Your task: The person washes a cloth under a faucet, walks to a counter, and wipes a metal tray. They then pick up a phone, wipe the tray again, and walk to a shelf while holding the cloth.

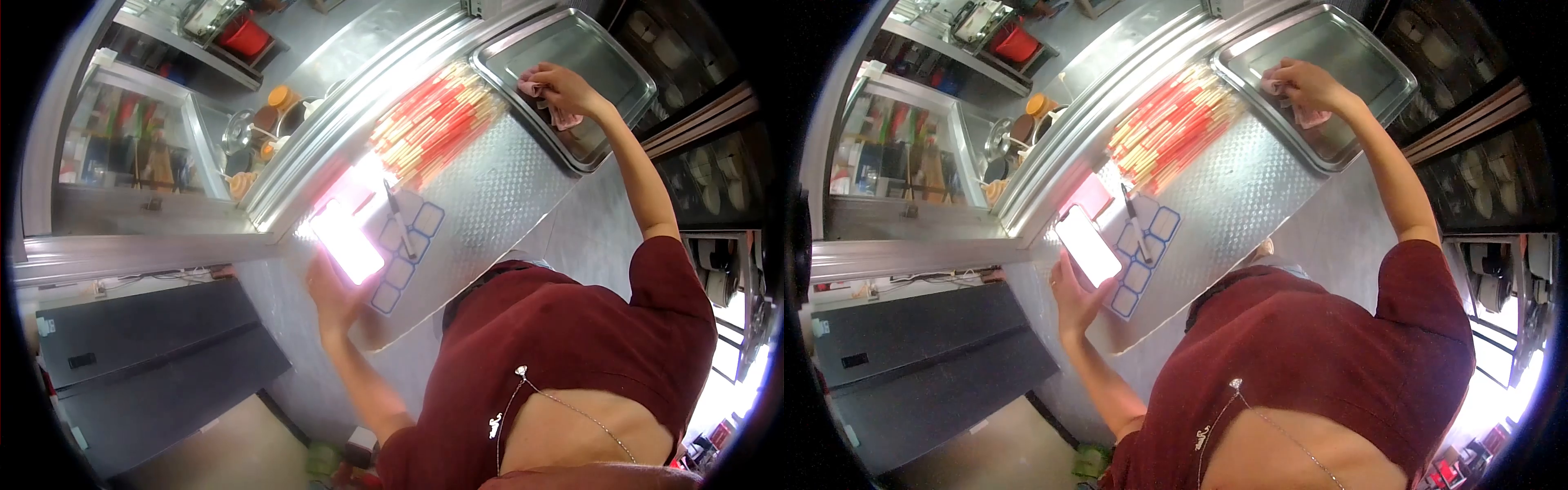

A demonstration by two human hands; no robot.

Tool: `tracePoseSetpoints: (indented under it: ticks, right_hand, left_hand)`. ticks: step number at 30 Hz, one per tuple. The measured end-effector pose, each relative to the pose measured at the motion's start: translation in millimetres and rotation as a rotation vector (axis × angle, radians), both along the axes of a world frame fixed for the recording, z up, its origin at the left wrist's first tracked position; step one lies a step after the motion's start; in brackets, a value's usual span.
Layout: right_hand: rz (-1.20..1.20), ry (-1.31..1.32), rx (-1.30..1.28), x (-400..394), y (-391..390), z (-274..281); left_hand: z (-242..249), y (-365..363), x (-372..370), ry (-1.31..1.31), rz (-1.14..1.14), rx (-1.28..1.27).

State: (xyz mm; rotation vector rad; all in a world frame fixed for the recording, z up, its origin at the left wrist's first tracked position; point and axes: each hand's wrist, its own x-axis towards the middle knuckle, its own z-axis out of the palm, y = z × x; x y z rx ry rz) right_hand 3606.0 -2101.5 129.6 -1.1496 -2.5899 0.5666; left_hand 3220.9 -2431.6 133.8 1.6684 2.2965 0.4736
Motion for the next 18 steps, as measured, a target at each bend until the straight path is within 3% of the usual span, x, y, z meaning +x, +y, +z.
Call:
tracePoseSetpoints:
  ticks: [6,10,12,18]
  right_hand:
    - [-0.027,0.007,0.005,1.4,1.0,-4.2]
    - [-0.011,0.04,0.01,2.8,-0.8,-2.0]
    - [-0.009,0.075,0.003,4.9,-2.2,-0.1]
    - [-0.01,0.15,-0.051,11.0,0.7,-2.8]
  left_hand:
    - [-31.3,2.1,-31.2,0.034,0.036,0.09]
    - [-48.9,25.3,-48.4,-0.292,0.37,0.257]
    - [-27.9,35.9,-38.1,-0.387,0.447,0.255]
    - [-27.0,45.6,-47.5,-0.671,0.442,0.257]
